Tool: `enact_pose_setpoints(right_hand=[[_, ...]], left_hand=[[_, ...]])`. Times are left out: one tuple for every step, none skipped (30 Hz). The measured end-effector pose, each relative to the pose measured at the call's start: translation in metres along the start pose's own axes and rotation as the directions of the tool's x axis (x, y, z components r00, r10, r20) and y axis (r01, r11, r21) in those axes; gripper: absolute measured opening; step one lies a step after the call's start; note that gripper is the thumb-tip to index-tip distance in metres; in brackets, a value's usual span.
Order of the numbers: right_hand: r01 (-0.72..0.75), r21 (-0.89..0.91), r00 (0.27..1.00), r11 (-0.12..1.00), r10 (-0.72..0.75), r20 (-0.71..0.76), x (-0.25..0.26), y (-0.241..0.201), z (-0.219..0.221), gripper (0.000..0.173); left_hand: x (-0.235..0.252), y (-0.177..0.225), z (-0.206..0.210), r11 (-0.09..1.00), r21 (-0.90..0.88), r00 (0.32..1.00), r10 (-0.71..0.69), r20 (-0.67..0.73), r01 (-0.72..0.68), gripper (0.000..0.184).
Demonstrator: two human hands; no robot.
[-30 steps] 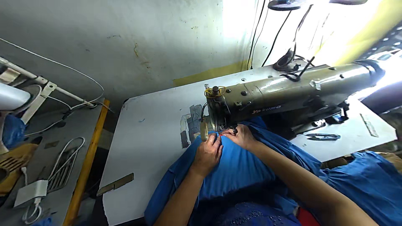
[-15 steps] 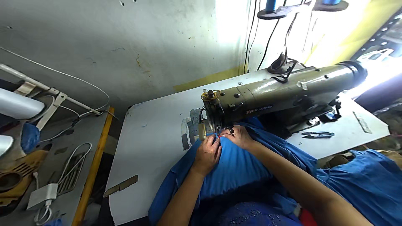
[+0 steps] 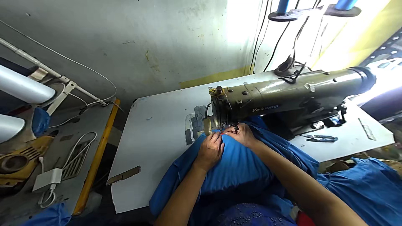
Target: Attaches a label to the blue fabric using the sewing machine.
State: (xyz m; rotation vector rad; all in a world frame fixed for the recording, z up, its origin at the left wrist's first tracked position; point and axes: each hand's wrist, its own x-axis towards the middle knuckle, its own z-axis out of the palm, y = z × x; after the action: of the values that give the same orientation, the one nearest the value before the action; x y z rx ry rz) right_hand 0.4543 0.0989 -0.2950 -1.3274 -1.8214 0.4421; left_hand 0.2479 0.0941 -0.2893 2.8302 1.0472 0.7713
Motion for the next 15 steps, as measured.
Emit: enact_pose_setpoints(right_hand=[[-0.004,-0.003,1.0,1.0,0.004,-0.003,-0.0005,0.0005,0.0008,0.019],[-0.008,0.0,1.0,1.0,0.008,-0.007,-0.0007,0.0009,0.0009,0.019],[-0.008,0.002,1.0,1.0,0.008,-0.014,-0.0005,0.0011,0.0007,0.019],[-0.004,0.0,1.0,1.0,0.004,-0.021,-0.0002,0.0013,0.0006,0.019],[0.001,-0.002,1.0,1.0,-0.001,-0.025,-0.0001,0.0017,0.001,0.019],[0.004,-0.001,1.0,1.0,-0.004,-0.023,0.0001,0.0018,0.0013,0.019],[0.005,-0.003,1.0,1.0,-0.005,-0.021,0.0005,0.0017,0.0013,0.019],[0.004,-0.002,1.0,1.0,-0.004,-0.015,0.001,0.0014,0.0008,0.02],[-0.005,-0.003,1.0,1.0,0.005,-0.004,0.0013,0.0007,0.0,0.021],[-0.02,-0.007,1.0,1.0,0.02,0.003,0.0015,0.0,-0.0004,0.021],[-0.034,-0.01,0.999,0.999,0.034,0.001,0.0016,-0.0007,-0.0002,0.022],[-0.042,-0.016,0.999,0.999,0.042,-0.009,0.0016,-0.0014,0.0002,0.022],[-0.046,-0.026,0.999,0.999,0.046,-0.02,0.0016,-0.0022,0.0007,0.022],[-0.05,-0.04,0.998,0.998,0.049,-0.03,0.0018,-0.0035,0.0011,0.022],[-0.053,-0.057,0.998,0.997,0.051,-0.038,0.0021,-0.0051,0.0014,0.023]], left_hand=[[-0.0002,-0.0001,-0.0002,1.0,-0.003,1.0,-0.001,0.006,0.001,0.035],[0.0001,0.0001,0.0,1.0,-0.002,1.0,-0.001,0.009,0.001,0.036],[0.0007,0.0,0.0003,1.0,0.002,1.0,-0.001,0.008,0.001,0.036],[0.0008,-0.0001,0.0005,1.0,0.003,1.0,-0.003,0.01,0.003,0.036],[0.0007,-0.0002,0.0007,1.0,0.007,1.0,-0.006,0.008,0.006,0.036],[0.0008,-0.0004,0.0004,1.0,0.011,1.0,-0.007,0.005,0.007,0.036],[0.0013,-0.0004,-0.0004,1.0,0.01,1.0,-0.012,0.012,0.012,0.036],[0.0018,-0.0001,-0.0014,1.0,0.004,0.999,-0.02,0.025,0.02,0.036],[0.0021,0.0004,-0.0021,1.0,-0.003,0.999,-0.029,0.036,0.029,0.037],[0.0019,0.0004,-0.002,0.999,-0.004,0.999,-0.032,0.038,0.033,0.038],[0.0017,0.0,-0.0016,0.999,-0.006,0.998,-0.036,0.042,0.036,0.039],[0.0014,-0.0002,-0.0011,0.999,-0.006,0.998,-0.038,0.043,0.039,0.04],[0.0014,-0.0002,-0.0011,0.999,-0.005,0.998,-0.042,0.046,0.042,0.04],[0.0018,-0.0001,-0.0017,0.999,-0.007,0.997,-0.049,0.054,0.049,0.041],[0.0024,-0.0002,-0.0021,0.998,-0.01,0.997,-0.054,0.057,0.055,0.041]])
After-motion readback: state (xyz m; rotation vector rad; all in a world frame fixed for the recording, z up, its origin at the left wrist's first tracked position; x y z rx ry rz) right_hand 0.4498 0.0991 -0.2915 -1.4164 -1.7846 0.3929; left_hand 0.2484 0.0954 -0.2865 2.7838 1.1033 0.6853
